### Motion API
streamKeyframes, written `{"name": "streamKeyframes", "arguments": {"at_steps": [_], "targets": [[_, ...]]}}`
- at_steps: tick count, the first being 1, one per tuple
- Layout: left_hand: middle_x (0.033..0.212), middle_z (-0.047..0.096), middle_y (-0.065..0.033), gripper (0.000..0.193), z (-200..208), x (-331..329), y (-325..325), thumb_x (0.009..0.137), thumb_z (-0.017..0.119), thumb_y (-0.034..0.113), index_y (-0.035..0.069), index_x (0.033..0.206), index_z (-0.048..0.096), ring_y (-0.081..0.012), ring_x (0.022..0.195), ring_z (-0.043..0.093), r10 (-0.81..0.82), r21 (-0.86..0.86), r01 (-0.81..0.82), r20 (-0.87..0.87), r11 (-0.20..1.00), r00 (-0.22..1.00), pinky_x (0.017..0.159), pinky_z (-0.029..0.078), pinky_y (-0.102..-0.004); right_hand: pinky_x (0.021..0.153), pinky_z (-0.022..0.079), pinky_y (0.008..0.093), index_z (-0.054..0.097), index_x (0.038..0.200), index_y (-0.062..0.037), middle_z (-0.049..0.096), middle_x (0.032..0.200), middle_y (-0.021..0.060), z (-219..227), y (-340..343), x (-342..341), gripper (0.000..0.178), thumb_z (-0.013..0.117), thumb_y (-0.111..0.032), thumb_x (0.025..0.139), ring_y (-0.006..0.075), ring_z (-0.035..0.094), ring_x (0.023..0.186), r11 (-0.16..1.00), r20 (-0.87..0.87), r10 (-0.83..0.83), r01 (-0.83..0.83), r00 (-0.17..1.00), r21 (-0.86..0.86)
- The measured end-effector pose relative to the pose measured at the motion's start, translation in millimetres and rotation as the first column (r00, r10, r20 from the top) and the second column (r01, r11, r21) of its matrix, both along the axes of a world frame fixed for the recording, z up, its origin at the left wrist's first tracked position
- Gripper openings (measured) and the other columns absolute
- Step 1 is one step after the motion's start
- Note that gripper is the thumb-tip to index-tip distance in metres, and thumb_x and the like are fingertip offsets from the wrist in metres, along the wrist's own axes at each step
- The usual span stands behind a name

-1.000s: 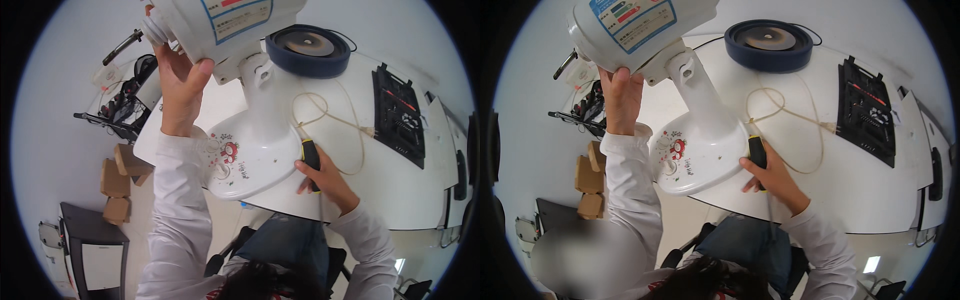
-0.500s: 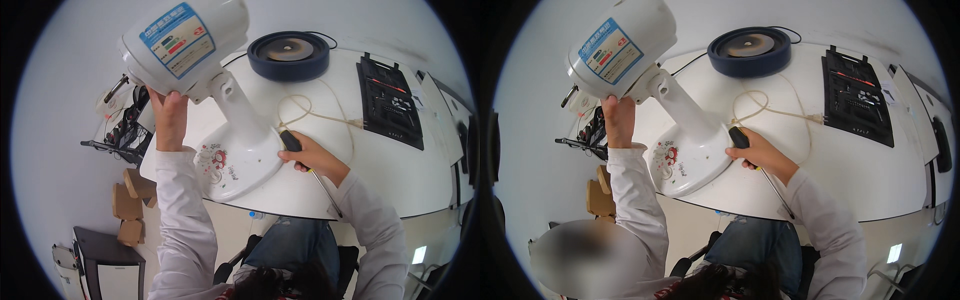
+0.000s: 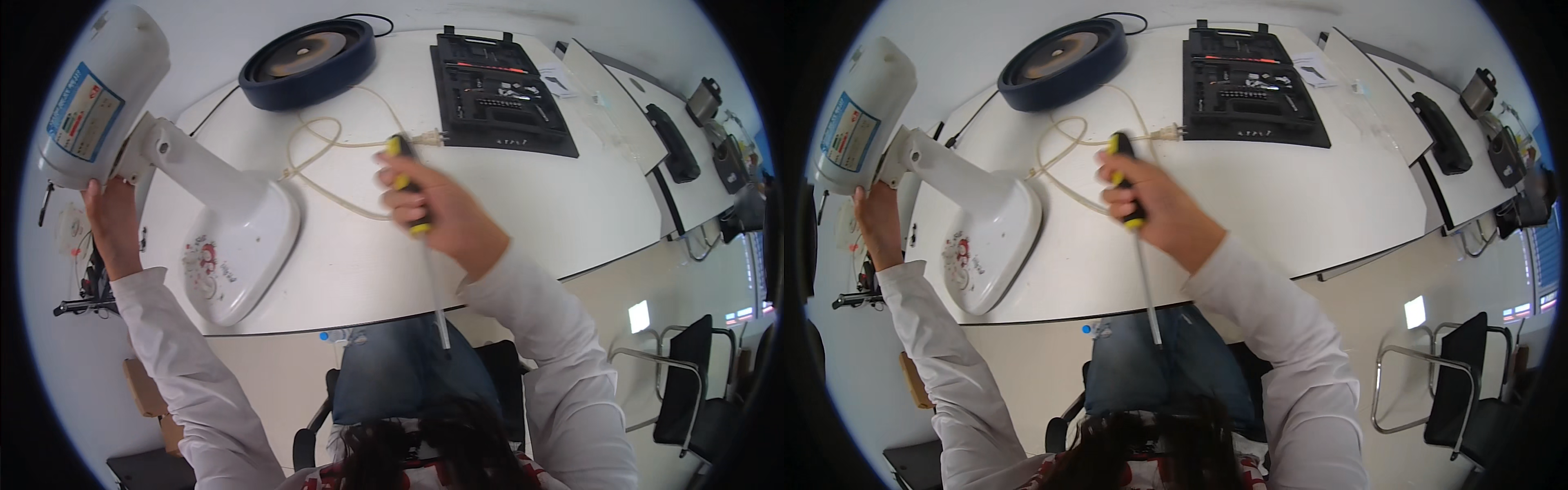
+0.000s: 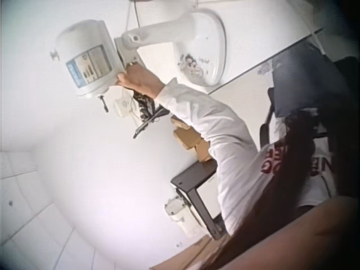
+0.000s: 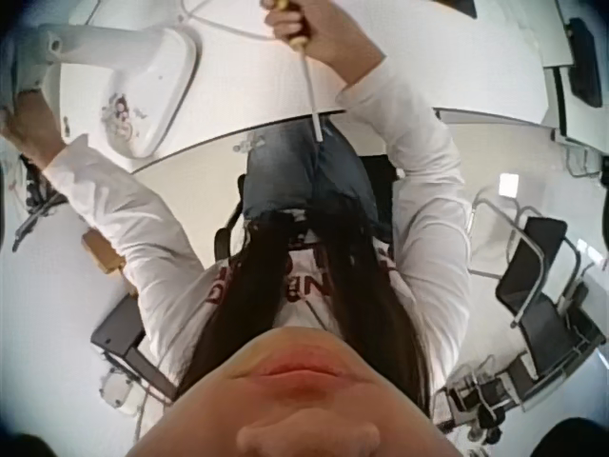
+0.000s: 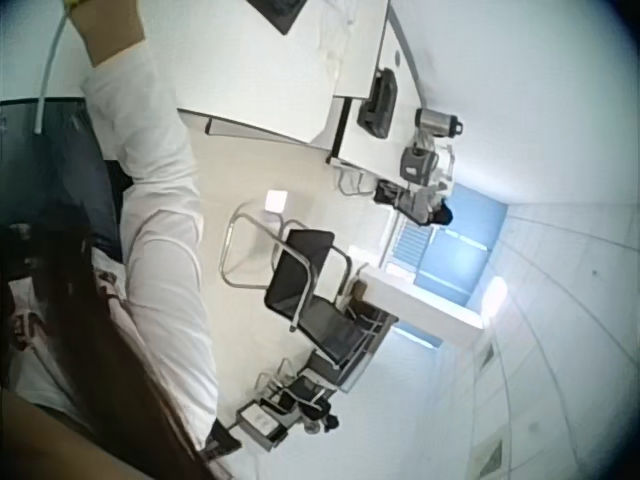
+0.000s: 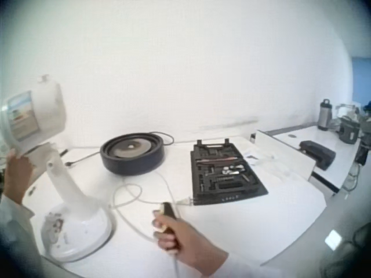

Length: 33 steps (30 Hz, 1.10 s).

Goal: The person uses a screwdriver to remove screws from the base of a small white fan. They then lift the fan head to expose the motor and continue unscrewing components from the fan's neck.

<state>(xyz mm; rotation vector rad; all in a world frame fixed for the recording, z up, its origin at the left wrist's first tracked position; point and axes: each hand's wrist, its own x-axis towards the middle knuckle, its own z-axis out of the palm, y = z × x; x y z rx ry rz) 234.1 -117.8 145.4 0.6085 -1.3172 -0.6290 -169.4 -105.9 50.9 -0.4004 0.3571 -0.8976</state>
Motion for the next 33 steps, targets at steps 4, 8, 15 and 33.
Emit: {"name": "streamKeyframes", "arguments": {"at_steps": [4,8,15,33], "targets": [[0.137,0.034,-0.0121,0.055,-5.8,1.7,8.7,0.092,0.042,0.032,0.005,0.137,0.025,-0.022,0.127,0.03,0.083,0.134,-0.044,-0.305,0.99,0.949,0.107,0.02,-0.0408,0.041,0.03,0.0135,0.045,0.115,-0.0012,0.048,0.083,-0.0007,38.4,16.9,-84.5,0.03,0.055,-0.012,0.088,0.0007,0.034,0.053,0.923,-0.042,-0.37,0.362,0.928,-0.132],[0.129,0.037,-0.012,0.047,-10.8,-19.5,18.5,0.095,0.035,0.032,0.004,0.132,0.029,-0.0209,0.123,0.032,0.118,0.104,-0.095,-0.251,0.99,0.961,0.11,0.018,-0.046,0.052,0.036,0.0188,0.047,0.11,-0.0049,0.059,0.094,0.0047,72.0,20.6,-144.7,0.03,0.06,-0.017,0.085,0.0065,0.047,0.068,0.526,-0.419,-0.824,0.24,0.381,-0.816],[0.136,0.03,-0.0173,0.056,-42.7,-62.9,26.0,0.092,0.037,0.034,0.007,0.138,0.022,-0.0303,0.128,0.031,0.188,0.044,-0.187,-0.036,0.981,0.981,0.109,0.021,-0.0482,0.064,0.045,0.039,0.05,0.103,-0.0101,0.062,0.083,0.0141,18.8,-23.9,-195.4,0.034,0.068,-0.012,0.073,0.0344,0.058,0.076,0.554,-0.355,-0.832,-0.597,-0.427,-0.58],[0.119,0.05,-0.0187,0.039,-130.7,-164.5,110.9,0.088,0.045,0.012,-0.002,0.124,0.038,-0.03,0.115,0.047,0.744,-0.185,-0.722,0.124,0.667,0.656,0.098,0.036,-0.0459,0.061,0.045,0.0388,0.048,0.104,-0.013,0.062,0.082,0.0099,-27.8,-39.9,-161.7,0.04,0.067,-0.004,0.07,0.0311,0.06,0.075,0.592,-0.243,-0.762,-0.493,-0.6,-0.638]]}}
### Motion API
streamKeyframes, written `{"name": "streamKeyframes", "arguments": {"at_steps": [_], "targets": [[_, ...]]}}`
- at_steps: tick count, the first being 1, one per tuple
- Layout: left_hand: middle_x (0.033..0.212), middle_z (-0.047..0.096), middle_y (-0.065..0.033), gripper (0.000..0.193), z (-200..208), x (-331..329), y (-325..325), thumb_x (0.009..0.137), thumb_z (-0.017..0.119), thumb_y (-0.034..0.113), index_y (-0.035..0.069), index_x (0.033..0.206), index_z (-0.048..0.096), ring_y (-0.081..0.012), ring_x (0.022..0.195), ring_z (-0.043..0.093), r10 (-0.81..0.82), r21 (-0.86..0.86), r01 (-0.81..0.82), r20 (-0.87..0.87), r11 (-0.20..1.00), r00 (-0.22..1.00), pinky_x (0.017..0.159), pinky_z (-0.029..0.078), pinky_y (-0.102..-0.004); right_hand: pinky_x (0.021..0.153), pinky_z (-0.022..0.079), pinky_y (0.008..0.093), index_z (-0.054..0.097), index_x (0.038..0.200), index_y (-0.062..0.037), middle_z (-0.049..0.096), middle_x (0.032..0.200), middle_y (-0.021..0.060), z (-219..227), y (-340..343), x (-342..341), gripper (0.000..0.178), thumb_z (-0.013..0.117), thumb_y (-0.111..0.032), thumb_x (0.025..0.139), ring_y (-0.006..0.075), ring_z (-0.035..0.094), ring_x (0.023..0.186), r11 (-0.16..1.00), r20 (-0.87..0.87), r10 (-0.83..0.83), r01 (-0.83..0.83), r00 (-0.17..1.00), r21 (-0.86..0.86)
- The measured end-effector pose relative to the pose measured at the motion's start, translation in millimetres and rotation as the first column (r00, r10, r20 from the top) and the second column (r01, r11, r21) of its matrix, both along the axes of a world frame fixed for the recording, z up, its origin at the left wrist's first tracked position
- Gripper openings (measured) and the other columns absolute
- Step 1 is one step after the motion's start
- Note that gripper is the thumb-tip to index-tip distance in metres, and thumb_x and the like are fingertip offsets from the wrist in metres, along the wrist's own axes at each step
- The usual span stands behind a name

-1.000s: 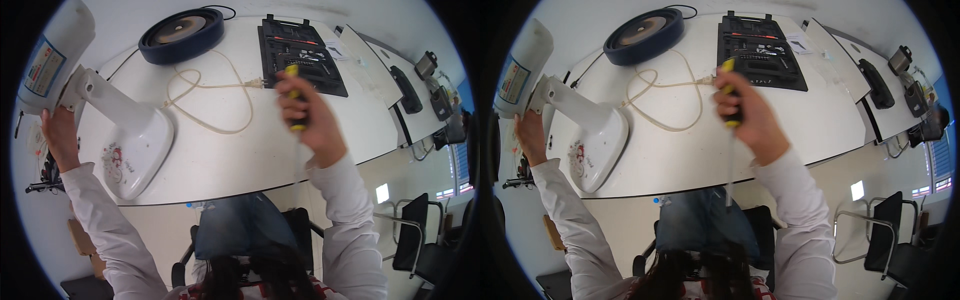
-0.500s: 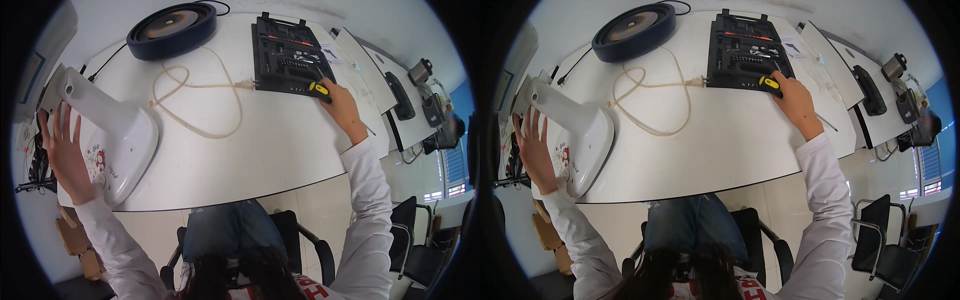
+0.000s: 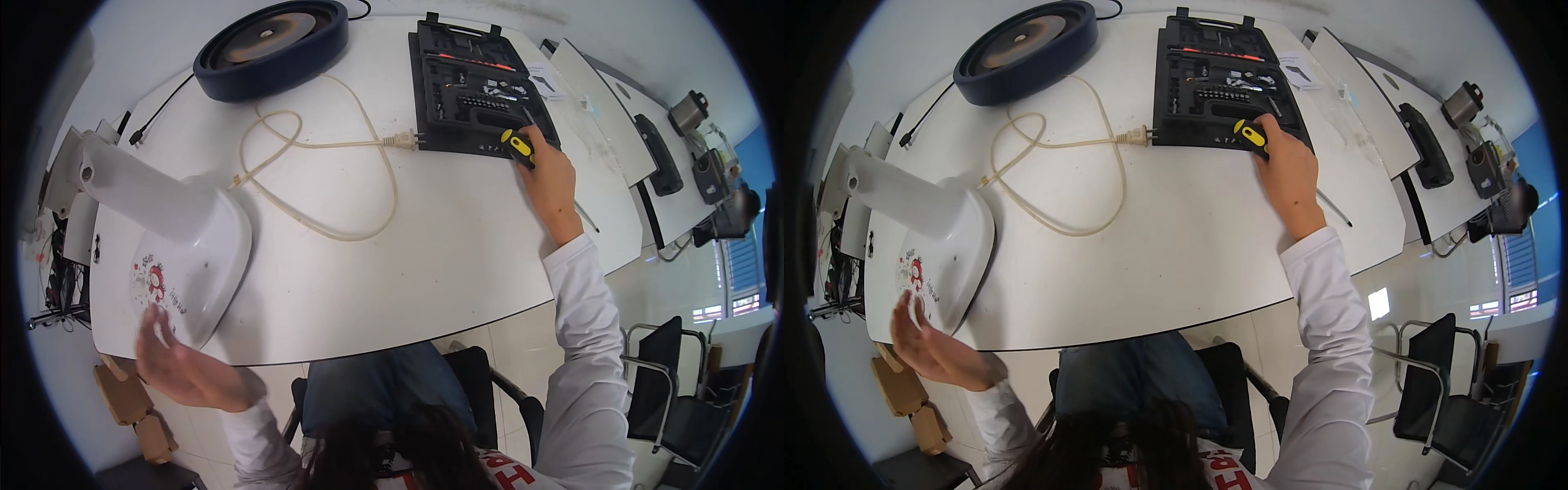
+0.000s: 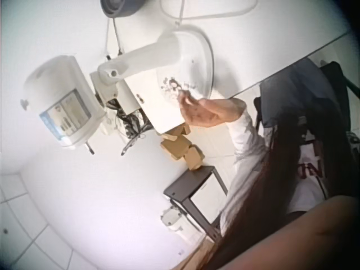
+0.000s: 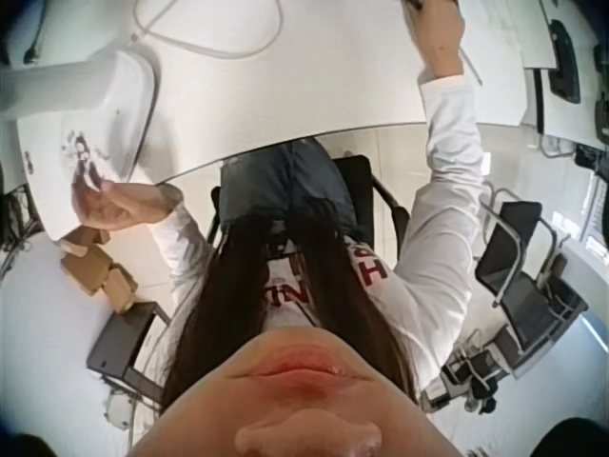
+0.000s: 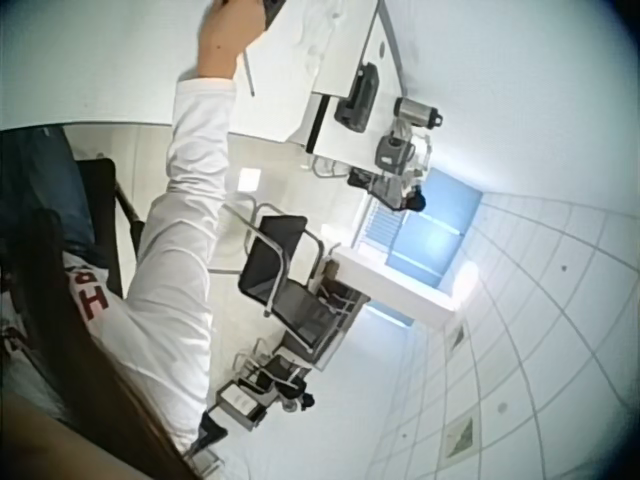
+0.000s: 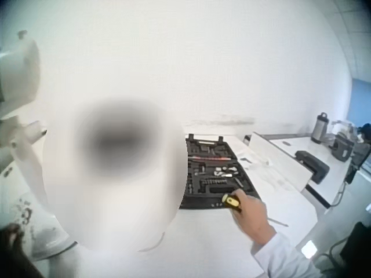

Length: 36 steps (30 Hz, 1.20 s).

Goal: The person uses a screwdriver to remove screws from the base of a small white fan. They then lift the fan head to expose the motor and continue unscrewing components from the fan's neck.

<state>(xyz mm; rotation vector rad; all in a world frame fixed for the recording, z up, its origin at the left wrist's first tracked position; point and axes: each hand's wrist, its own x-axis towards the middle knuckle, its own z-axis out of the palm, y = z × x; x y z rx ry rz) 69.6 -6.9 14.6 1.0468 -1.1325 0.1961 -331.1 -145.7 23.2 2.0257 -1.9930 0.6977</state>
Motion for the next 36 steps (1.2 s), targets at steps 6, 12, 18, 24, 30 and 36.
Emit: {"name": "streamKeyframes", "arguments": {"at_steps": [6,12,18,24,30,36], "targets": [[0.094,0.058,-0.0192,0.034,-6.1,-75.5,-15.1,0.079,0.047,0.001,0.002,0.113,0.043,-0.0351,0.091,0.054,-0.35,0.163,0.319,0.23,0.934,0.908,0.084,0.042,-0.0449,0.061,0.046,0.038,0.05,0.103,-0.0147,0.063,0.084,0.0083,-0.6,-0.4,-0.2,0.039,0.067,-0.005,0.071,0.0295,0.061,0.077,0.997,0.018,-0.075,0.075,0.997,-0.015],[0.089,0.063,-0.0111,0.03,3.1,-86.4,-24.4,0.068,0.054,-0.007,0.003,0.096,0.058,-0.0257,0.082,0.058,-0.5,0.439,0.405,0.125,0.802,0.857,0.072,0.046,-0.0319,0.062,0.047,0.0345,0.052,0.101,-0.0135,0.064,0.084,0.0081,-0.4,6.4,-3.2,0.037,0.067,-0.002,0.069,0.0294,0.061,0.076,0.981,0.094,-0.039,0.056,0.995,-0.184],[0.083,0.066,-0.0061,0.026,3.0,-80.7,-21.3,0.066,0.061,-0.007,0.005,0.089,0.062,-0.0184,0.075,0.057,-0.561,0.511,0.51,-0.064,0.692,0.825,0.058,0.042,-0.0254,0.059,0.047,0.0295,0.058,0.092,-0.0092,0.066,0.086,0.0064,19.5,52.8,43.9,0.032,0.065,0.003,0.064,0.0258,0.059,0.065,0.866,0.101,0.341,-0.271,0.935,-0.42],[0.083,0.064,-0.0105,0.018,2.5,-76.8,-21.0,0.074,0.06,-0.002,-0.001,0.092,0.061,-0.0171,0.074,0.056,-0.671,0.499,0.694,-0.266,0.519,0.692,0.061,0.042,-0.025,0.049,0.043,0.0188,0.056,0.088,-0.0113,0.067,0.096,0.0048,23.0,104.3,127.6,0.019,0.063,-0.008,0.071,0.0125,0.054,0.06,0.567,-0.101,0.77,-0.749,0.63,-0.342],[0.087,0.064,-0.0102,0.019,-6.4,-66.1,-20.0,0.074,0.058,-0.009,-0.001,0.09,0.063,-0.0172,0.077,0.056,-0.67,0.401,0.851,-0.532,0.339,0.517,0.065,0.042,-0.0255,0.047,0.041,0.0165,0.06,0.086,-0.0129,0.066,0.096,0.0014,6.3,99.8,157.2,0.021,0.066,-0.012,0.067,0.0106,0.051,0.058,0.503,-0.057,0.813,-0.748,0.58,-0.432],[0.087,0.063,-0.0114,0.015,-9.0,-65.2,-20.4,0.076,0.058,-0.01,-0.002,0.089,0.062,-0.0176,0.078,0.056,-0.65,0.229,0.922,-0.656,0.312,0.383,0.067,0.043,-0.0264,0.047,0.041,0.017,0.057,0.089,-0.0158,0.066,0.098,0.0006,19.2,100.4,151.2,0.023,0.069,-0.019,0.07,0.0111,0.052,0.061,0.509,-0.138,0.799,-0.781,0.585,-0.362]]}}
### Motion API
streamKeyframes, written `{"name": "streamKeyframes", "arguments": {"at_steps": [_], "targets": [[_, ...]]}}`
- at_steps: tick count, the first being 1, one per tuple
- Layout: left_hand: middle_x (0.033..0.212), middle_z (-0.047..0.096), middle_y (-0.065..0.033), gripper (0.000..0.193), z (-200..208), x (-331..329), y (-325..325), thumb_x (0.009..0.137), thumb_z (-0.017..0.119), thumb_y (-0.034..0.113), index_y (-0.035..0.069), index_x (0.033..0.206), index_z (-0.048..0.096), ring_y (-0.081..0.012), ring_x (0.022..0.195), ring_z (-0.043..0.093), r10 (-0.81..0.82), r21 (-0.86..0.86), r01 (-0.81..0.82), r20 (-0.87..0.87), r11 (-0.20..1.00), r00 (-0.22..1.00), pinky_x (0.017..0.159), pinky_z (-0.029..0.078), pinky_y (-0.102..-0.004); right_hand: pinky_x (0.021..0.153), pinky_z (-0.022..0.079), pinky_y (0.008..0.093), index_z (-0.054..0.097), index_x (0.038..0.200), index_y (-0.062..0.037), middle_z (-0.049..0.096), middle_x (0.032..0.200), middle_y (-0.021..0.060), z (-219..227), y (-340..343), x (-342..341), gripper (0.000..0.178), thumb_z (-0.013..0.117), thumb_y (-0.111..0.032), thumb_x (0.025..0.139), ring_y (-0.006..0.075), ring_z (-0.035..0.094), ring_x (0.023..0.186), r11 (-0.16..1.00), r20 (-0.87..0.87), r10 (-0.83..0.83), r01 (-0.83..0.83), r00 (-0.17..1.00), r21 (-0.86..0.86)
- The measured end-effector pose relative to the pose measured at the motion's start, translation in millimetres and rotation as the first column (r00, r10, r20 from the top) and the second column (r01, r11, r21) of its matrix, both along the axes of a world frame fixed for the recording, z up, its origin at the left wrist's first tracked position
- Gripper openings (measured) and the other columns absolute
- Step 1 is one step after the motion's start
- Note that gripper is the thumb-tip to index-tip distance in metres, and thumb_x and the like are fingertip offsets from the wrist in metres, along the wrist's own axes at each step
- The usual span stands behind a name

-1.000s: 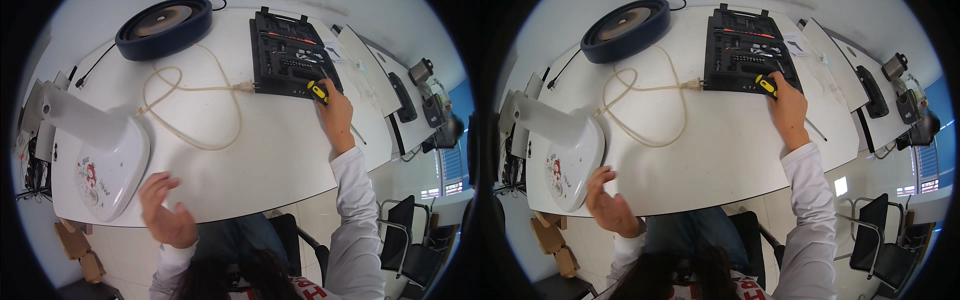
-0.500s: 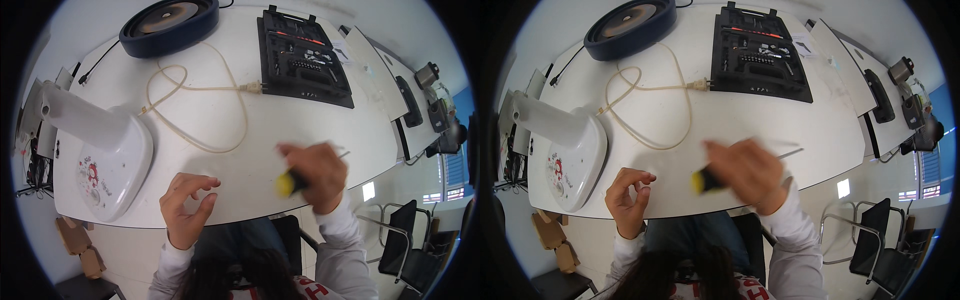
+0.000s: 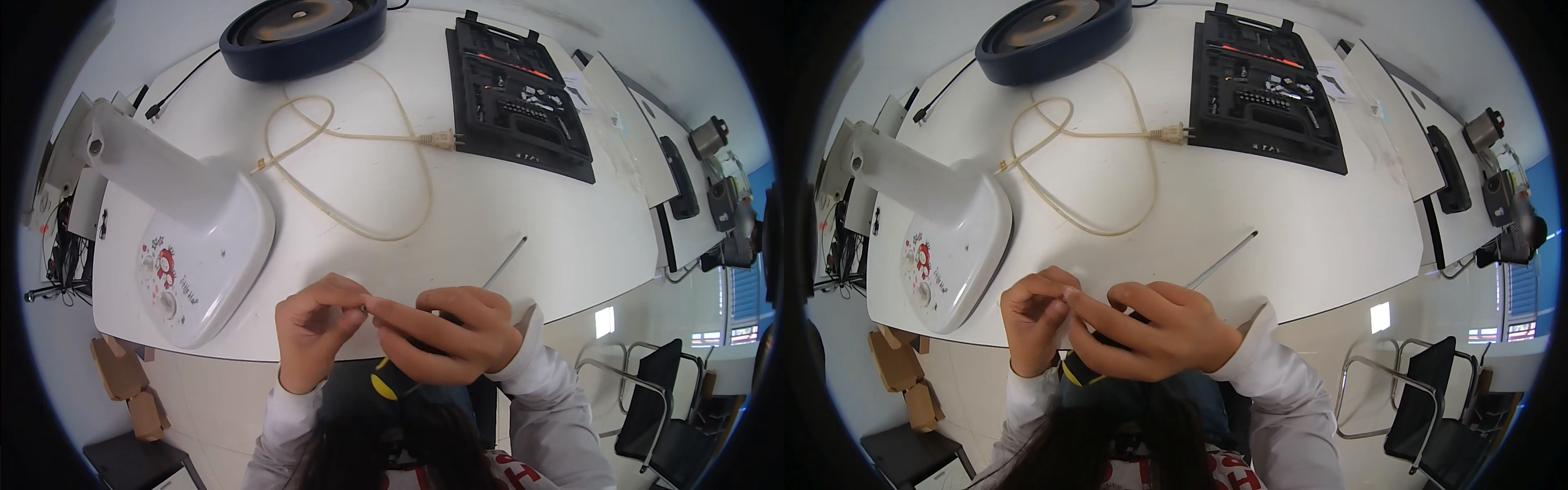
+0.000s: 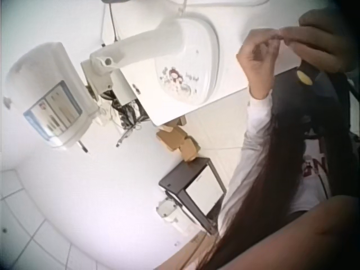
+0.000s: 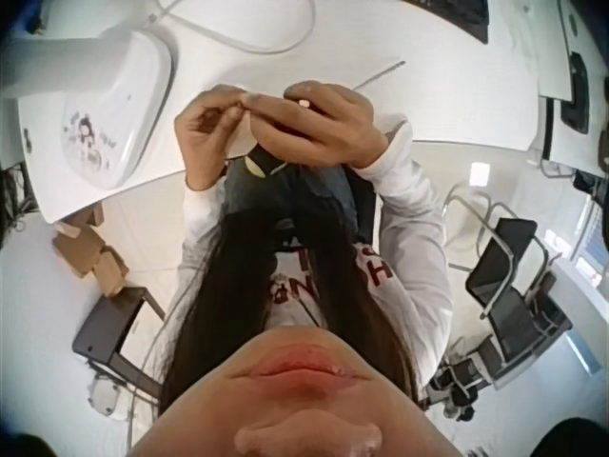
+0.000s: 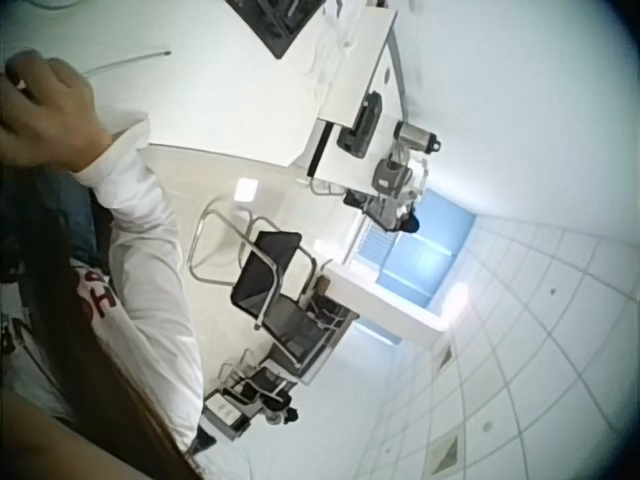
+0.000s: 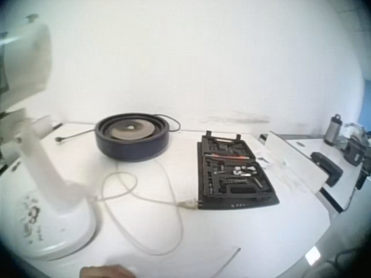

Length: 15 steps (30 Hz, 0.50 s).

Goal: The person uses a screwdriver to remove screws from the base of a small white fan. They then lift the fan head to expose the motor and continue unscrewing components from the fan's neck.

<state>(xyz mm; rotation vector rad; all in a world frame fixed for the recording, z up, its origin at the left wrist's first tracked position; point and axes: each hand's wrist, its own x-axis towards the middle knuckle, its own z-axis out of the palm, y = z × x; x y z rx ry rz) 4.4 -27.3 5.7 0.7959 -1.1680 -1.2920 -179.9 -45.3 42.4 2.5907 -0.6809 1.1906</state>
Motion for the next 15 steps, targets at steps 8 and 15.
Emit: {"name": "streamKeyframes", "arguments": {"at_steps": [8,15], "targets": [[0.09,0.065,-0.0097,0.021,-5.0,1.7,-4.6,0.073,0.062,-0.01,0.001,0.091,0.064,-0.0145,0.081,0.056,0.023,-0.046,-0.023,-0.008,0.999,1.0,0.068,0.041,-0.025,0.046,0.044,0.02,0.046,0.106,-0.017,0.063,0.089,0.0058,27.6,31.2,-29.3,0.043,0.061,-0.046,0.08,0.0138,0.058,0.066,0.987,0.41,-0.111,0.149,0.905,-0.062],[0.087,0.061,-0.0122,0.018,1.0,3.5,-2.5,0.069,0.065,-0.008,0.001,0.085,0.061,-0.0189,0.08,0.058,0.048,-0.05,-0.044,0.08,0.998,0.996,0.073,0.045,-0.0294,0.048,0.038,0.0237,0.045,0.1,-0.0092,0.051,0.069,0.0031,19.9,51.2,-50.4,0.07,0.047,-0.073,0.071,0.0132,0.048,0.05,0.94,0.912,0.184,-0.336,0.365,-0.055]]}}
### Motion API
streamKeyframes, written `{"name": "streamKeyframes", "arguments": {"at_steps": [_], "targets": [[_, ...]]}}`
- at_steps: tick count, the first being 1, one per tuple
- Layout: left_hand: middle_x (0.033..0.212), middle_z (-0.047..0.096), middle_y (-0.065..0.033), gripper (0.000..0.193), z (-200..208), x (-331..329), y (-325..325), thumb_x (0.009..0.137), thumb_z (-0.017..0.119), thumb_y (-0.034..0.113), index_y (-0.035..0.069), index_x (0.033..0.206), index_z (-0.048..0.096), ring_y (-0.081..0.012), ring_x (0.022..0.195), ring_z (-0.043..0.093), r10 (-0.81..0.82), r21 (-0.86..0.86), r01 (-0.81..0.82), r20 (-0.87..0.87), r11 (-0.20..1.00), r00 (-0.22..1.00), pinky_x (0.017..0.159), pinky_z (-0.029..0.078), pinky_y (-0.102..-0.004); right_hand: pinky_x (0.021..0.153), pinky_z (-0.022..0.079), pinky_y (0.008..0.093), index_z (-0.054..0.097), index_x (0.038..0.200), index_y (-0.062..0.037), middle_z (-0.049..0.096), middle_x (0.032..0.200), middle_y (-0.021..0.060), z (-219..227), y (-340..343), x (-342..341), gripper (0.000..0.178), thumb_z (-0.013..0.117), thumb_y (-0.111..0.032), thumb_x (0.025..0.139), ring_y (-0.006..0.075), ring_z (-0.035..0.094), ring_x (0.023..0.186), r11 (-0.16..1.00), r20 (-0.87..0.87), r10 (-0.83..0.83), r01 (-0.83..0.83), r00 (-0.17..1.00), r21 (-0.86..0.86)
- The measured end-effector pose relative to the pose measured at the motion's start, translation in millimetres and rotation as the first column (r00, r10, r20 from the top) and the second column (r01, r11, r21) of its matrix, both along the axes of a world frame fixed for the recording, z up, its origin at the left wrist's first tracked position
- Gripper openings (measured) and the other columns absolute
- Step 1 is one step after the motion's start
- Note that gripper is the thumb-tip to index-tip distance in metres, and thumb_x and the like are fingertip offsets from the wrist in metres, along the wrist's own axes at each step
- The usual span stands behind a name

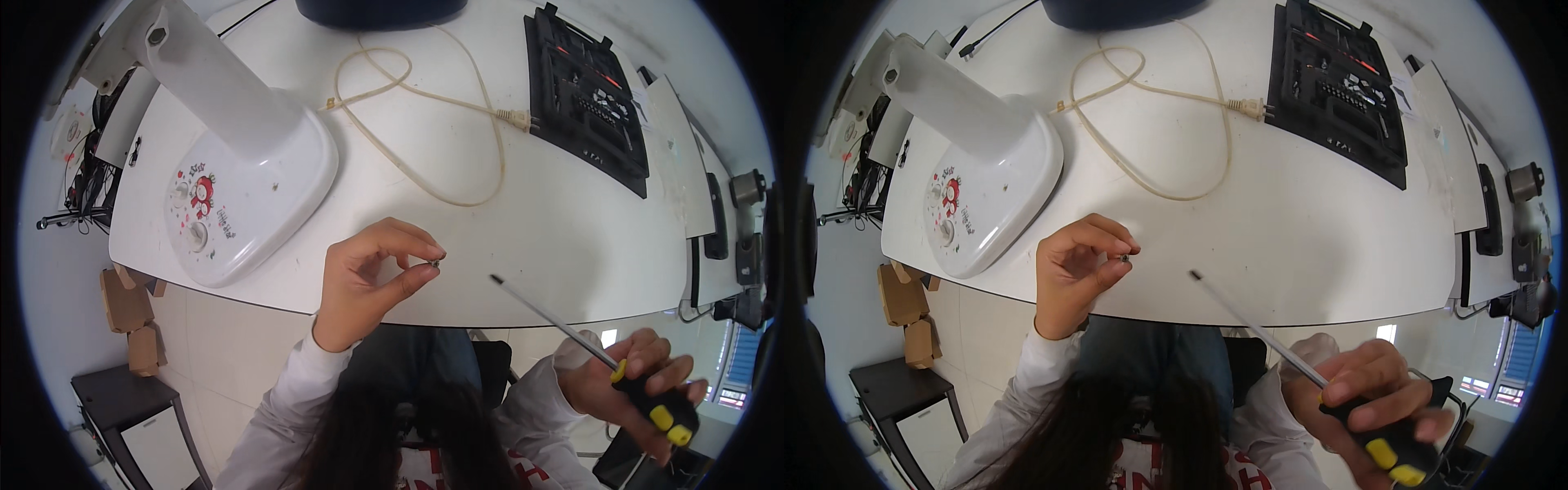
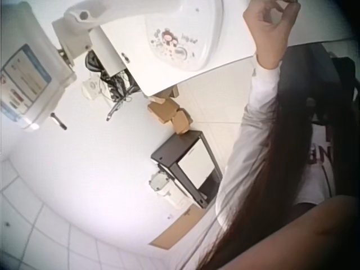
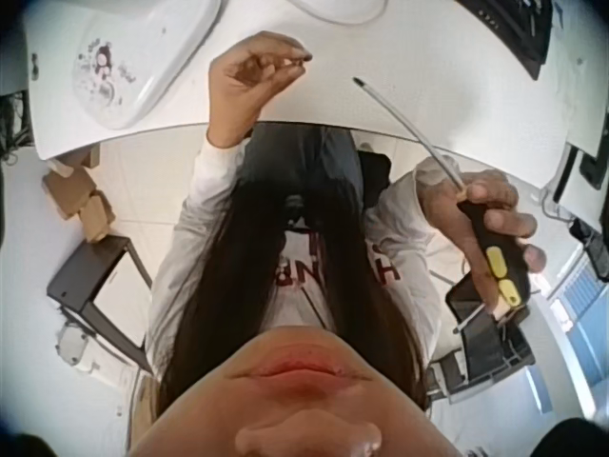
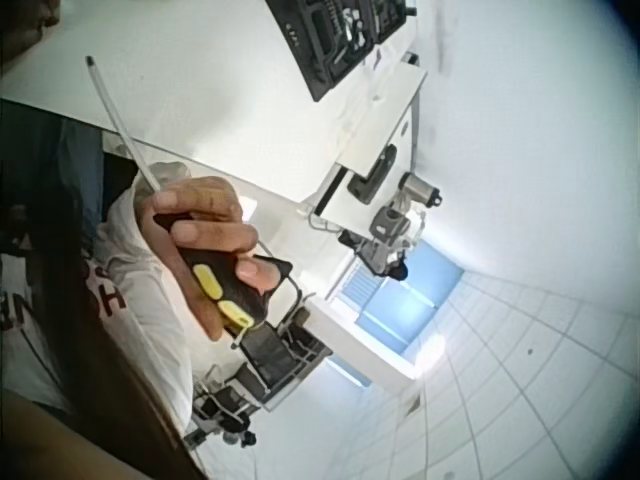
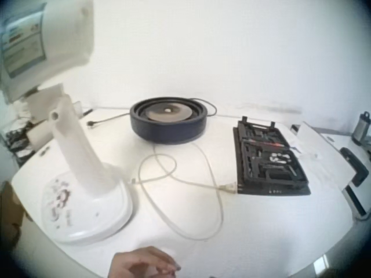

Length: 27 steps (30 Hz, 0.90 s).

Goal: The person uses a screwdriver to remove screws from the base of a small white fan. They then lift the fan head to expose the motor and continue unscrewing components from the fan's neck.

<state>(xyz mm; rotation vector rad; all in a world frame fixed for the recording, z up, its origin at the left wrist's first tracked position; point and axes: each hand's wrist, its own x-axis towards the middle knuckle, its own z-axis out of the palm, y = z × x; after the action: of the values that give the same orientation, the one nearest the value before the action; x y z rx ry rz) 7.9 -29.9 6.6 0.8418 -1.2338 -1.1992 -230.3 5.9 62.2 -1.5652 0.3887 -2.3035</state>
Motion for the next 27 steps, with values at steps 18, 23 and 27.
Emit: {"name": "streamKeyframes", "arguments": {"at_steps": [18,23,27], "targets": [[0.088,0.063,-0.0084,0.018,2.7,-3.0,1.4,0.074,0.058,-0.009,0.001,0.088,0.062,-0.0154,0.08,0.055,-0.026,0.039,0.024,0.052,0.999,0.998,0.071,0.041,-0.0258,0.042,0.042,0.018,0.045,0.095,-0.008,0.05,0.064,0.0036,13.1,-13.3,-13.1,0.033,0.054,-0.039,0.088,0.0133,0.054,0.051,0.989,0.193,-0.131,0.115,0.972,0.092],[0.087,0.063,-0.0088,0.017,1.7,-8.8,1.3,0.073,0.059,-0.008,0.001,0.088,0.062,-0.0154,0.079,0.055,-0.015,0.043,0.012,0.07,0.999,0.997,0.072,0.041,-0.0256,0.064,0.046,0.0282,0.058,0.091,-0.0018,0.062,0.08,0.0099,16.8,-68.6,-45.5,0.026,0.071,0.002,0.068,0.0193,0.059,0.067,0.504,-0.734,-0.586,0.864,0.344,0.003],[0.087,0.063,-0.0086,0.019,2.4,-7.6,1.5,0.072,0.06,-0.01,0.001,0.088,0.061,-0.0155,0.08,0.055,-0.006,0.042,0.001,0.106,0.999,0.994,0.072,0.041,-0.0257,0.059,0.046,0.0316,0.057,0.094,-0.0053,0.062,0.076,0.0148,-13.9,-136.3,-83.2,0.029,0.072,-0.019,0.073,0.0334,0.059,0.068,0.495,-0.899,-0.306,0.859,0.314,0.132]]}}
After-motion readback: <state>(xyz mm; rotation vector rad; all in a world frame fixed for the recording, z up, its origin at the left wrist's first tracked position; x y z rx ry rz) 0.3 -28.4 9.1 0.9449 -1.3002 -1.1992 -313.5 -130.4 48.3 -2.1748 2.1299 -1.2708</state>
